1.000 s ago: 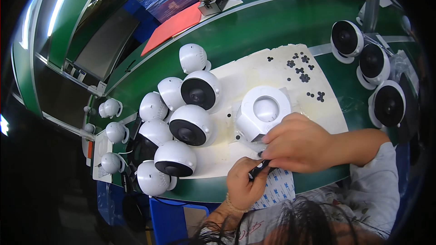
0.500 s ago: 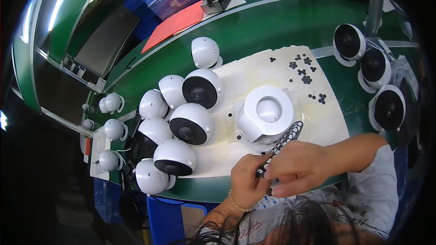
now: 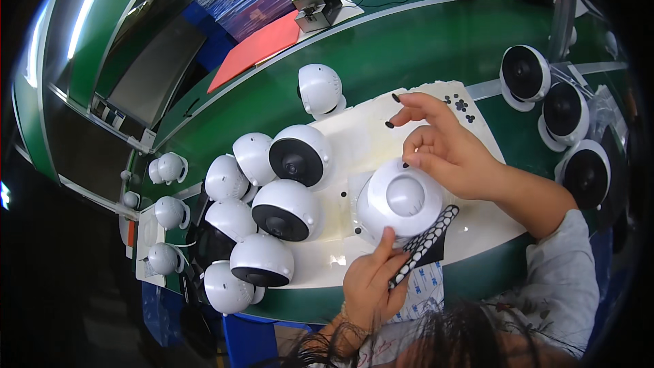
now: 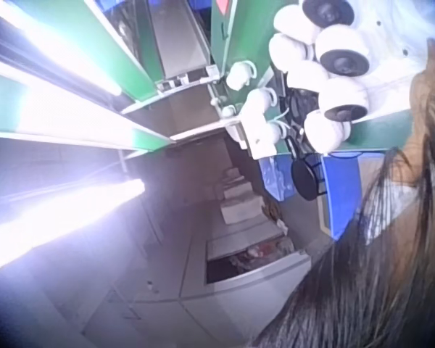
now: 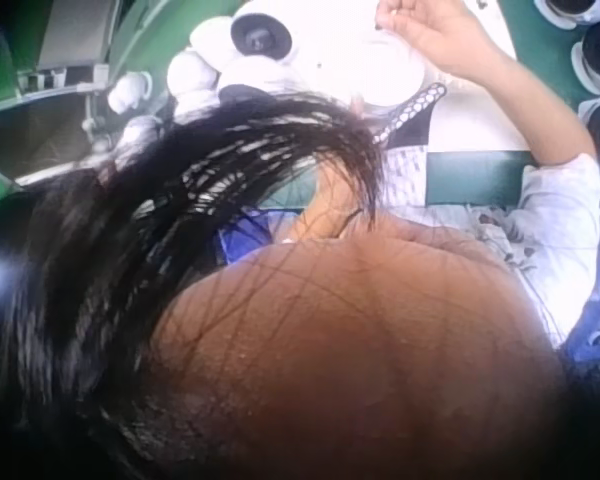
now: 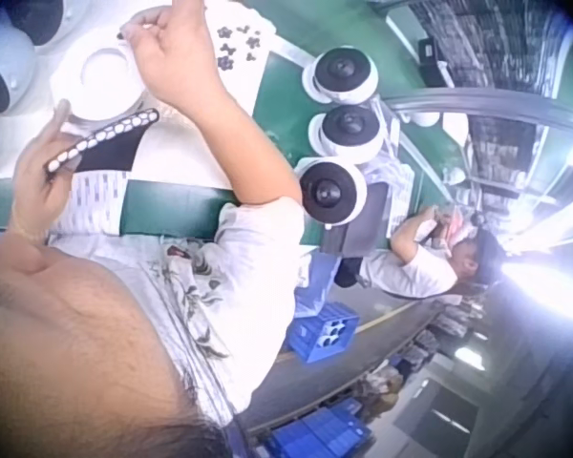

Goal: The person assembles dome security cameras by placing small black circular components into the lens area of each unit. They handle the cameras one at a time, pick up the components from a pile on the table, and place them into the camera's lens opening before setting the unit aside.

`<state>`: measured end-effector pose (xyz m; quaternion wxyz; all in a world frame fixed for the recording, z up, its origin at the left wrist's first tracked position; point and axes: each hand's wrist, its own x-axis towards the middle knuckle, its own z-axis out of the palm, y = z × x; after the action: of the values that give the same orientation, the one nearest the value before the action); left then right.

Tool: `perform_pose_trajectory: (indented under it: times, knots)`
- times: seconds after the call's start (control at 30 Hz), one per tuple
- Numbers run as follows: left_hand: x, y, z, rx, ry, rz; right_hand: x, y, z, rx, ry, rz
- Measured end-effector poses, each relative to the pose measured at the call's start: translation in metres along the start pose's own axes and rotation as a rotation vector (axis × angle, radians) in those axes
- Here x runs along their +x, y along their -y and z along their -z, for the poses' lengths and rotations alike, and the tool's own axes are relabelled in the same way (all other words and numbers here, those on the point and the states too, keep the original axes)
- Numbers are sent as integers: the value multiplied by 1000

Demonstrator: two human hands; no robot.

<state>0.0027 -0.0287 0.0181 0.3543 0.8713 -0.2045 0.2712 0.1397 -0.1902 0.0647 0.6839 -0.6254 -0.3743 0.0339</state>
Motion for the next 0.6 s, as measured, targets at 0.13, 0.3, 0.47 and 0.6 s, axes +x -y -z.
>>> perform_pose_trajectory:
  times: [0.13, 0.3, 0.47, 0.6]
  knots:
    - [-6, 3, 5, 13, 117, -17, 2, -5, 3, -11, 76, -91]
    - [-8, 4, 6, -21, 119, 10, 0, -3, 5, 68, 96, -111]
    - [-9, 6, 6, -37, 132, 10, 1, 3, 8, -27, 190, -149]
    - [-10, 7, 5, -40, 107, 3, 1, 2, 8, -61, 193, -133]
